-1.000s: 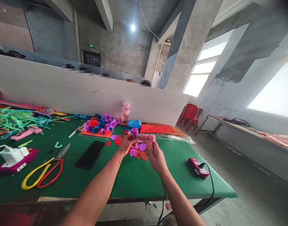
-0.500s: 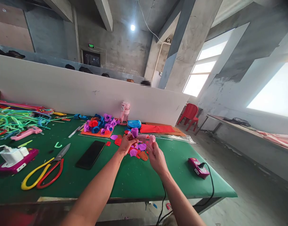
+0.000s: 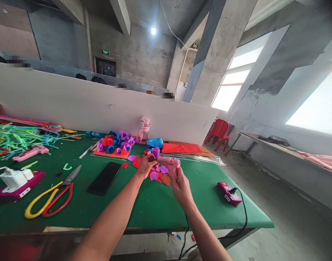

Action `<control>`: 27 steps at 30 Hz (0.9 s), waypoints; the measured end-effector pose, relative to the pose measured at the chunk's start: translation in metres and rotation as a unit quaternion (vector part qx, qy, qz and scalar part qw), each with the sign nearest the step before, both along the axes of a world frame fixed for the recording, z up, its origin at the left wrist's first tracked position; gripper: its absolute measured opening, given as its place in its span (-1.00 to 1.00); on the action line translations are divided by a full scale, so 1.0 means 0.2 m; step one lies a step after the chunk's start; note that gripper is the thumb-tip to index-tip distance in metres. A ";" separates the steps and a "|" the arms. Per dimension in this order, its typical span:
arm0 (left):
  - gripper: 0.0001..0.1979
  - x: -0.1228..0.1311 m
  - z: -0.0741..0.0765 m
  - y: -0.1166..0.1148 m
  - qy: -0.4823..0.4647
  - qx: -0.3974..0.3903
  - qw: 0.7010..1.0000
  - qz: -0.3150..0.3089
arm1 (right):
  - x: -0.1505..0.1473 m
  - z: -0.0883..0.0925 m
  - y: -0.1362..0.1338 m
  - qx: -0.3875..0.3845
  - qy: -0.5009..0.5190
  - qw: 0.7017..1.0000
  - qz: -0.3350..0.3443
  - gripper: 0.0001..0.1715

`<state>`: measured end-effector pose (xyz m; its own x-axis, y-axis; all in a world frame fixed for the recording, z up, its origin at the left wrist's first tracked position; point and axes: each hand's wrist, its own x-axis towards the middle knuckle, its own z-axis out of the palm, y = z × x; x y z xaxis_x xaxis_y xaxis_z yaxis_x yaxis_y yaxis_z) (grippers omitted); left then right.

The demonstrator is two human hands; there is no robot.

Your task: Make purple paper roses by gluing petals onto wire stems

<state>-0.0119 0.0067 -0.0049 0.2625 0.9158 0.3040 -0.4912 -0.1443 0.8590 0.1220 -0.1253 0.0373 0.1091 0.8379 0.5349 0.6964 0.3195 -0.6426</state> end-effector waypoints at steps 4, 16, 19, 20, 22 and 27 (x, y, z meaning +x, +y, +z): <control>-0.78 0.00 0.00 0.00 -0.007 -0.005 1.000 0.000 | -0.03 -0.03 -0.01 -0.006 -0.005 1.000 -0.004 -0.61; -0.68 0.00 0.03 -0.03 0.026 -0.030 0.999 -0.003 | 0.03 -0.04 0.02 -0.015 0.038 0.997 -0.069 -0.64; -0.67 0.00 0.04 -0.04 0.026 -0.035 0.999 0.001 | 0.03 -0.04 0.01 -0.018 0.056 0.996 -0.073 -0.63; -0.67 0.00 0.04 -0.04 0.025 -0.036 0.999 0.003 | 0.02 -0.04 0.01 -0.016 0.059 0.996 -0.072 -0.61; -0.67 0.00 0.04 -0.04 0.023 -0.035 0.999 0.003 | 0.01 -0.04 0.01 -0.010 0.059 0.996 -0.066 -0.59; -0.68 0.00 0.03 -0.03 0.021 -0.025 0.999 -0.006 | -0.03 -0.06 0.03 -0.017 0.041 0.998 -0.050 -0.60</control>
<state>-0.0119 0.0005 0.0012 0.2847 0.9262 0.2471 -0.4554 -0.0961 0.8851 0.1166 -0.1195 0.0245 0.2352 0.8381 0.4923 0.6686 0.2281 -0.7077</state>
